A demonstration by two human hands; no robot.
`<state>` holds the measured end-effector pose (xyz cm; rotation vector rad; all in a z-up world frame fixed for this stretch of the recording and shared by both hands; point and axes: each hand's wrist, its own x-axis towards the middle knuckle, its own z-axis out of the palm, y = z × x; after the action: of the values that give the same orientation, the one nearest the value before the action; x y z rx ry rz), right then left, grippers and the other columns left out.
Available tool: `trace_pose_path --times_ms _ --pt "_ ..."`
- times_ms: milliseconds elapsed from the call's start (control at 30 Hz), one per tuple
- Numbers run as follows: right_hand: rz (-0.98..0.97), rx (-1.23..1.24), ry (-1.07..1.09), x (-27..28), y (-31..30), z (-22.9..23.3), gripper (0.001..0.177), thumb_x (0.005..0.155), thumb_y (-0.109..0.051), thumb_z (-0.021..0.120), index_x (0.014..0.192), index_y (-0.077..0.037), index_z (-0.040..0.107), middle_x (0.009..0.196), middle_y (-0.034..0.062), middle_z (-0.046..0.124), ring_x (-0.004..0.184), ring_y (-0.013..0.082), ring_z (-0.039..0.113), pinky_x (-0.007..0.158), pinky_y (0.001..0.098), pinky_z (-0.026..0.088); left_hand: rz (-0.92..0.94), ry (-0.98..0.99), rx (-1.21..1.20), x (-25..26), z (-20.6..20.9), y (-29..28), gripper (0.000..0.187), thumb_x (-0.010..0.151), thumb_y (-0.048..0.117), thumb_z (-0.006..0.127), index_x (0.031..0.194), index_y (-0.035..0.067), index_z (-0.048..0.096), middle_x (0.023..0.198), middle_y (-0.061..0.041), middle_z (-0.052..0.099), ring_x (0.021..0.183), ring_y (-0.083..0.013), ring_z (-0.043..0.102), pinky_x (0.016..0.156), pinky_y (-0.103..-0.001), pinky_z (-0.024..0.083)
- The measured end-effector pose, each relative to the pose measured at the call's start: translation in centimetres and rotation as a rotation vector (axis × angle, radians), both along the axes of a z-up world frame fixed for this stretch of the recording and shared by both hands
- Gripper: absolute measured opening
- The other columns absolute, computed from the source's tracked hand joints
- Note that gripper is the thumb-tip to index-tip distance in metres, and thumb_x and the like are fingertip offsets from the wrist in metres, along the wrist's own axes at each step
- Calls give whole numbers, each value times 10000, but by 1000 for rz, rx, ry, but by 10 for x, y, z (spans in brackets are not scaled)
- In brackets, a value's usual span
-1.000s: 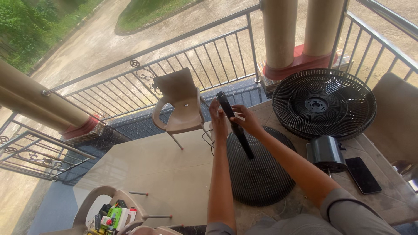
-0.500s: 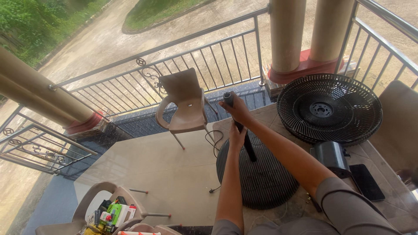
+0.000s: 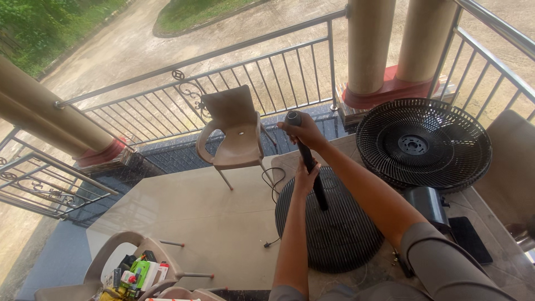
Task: The person assembles a standing fan by inserting a metal pole into the base, attaching a plastic collar, and securing it with a screw. The fan head and motor remain disassembled on the table.
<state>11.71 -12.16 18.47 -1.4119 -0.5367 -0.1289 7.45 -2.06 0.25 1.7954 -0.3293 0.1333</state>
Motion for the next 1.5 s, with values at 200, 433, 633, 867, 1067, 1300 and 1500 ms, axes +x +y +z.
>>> trace_pose_path --times_ms 200,433,633,867,1067,1300,1500 --pt "360 112 133 7 -12 15 377 922 -239 788 704 -129 501 503 -51 455 395 76 471 410 246 403 -33 43 -46 -4 -1 1 336 958 160 713 1226 112 516 1028 -54 645 967 -189 658 886 -362 534" --pt "-66 -33 -47 -10 -3 25 291 931 -320 777 880 -122 570 617 -18 574 521 82 595 514 263 494 -45 54 -153 0 -10 -1 326 928 121 752 1171 99 535 985 -47 648 922 -176 643 874 -365 538" --pt "-634 -46 -321 -28 34 11 374 941 -377 788 961 -83 558 703 -13 605 594 78 595 532 249 473 -38 -8 -152 -1 -14 -1 430 911 88 762 1276 83 535 1133 -53 647 1050 -195 638 919 -381 522" --pt "-433 -72 -120 -16 21 13 322 941 -307 805 853 -125 553 574 -11 554 464 60 515 444 240 393 -68 30 -129 4 -21 3 442 916 63 733 1305 100 525 1058 -56 638 957 -203 642 862 -380 540" --pt "521 184 94 0 -21 39 238 892 -69 755 907 -100 519 572 -39 482 406 52 440 372 239 312 -122 82 -181 3 -26 -1 407 883 20 741 1213 121 526 981 -16 652 920 -147 640 855 -331 542" --pt "401 133 39 -7 -16 52 204 906 -124 757 1011 -90 585 616 -36 556 493 61 535 469 234 426 -168 73 -241 5 -28 -1 378 877 10 751 1176 108 543 1001 -20 647 952 -145 612 887 -337 524" --pt "-276 13 -120 -34 5 43 230 970 -271 755 945 -124 579 692 -63 583 598 35 577 551 214 485 -122 99 -270 1 -24 -6 346 873 51 778 1142 110 568 988 -18 662 952 -144 633 892 -347 533"
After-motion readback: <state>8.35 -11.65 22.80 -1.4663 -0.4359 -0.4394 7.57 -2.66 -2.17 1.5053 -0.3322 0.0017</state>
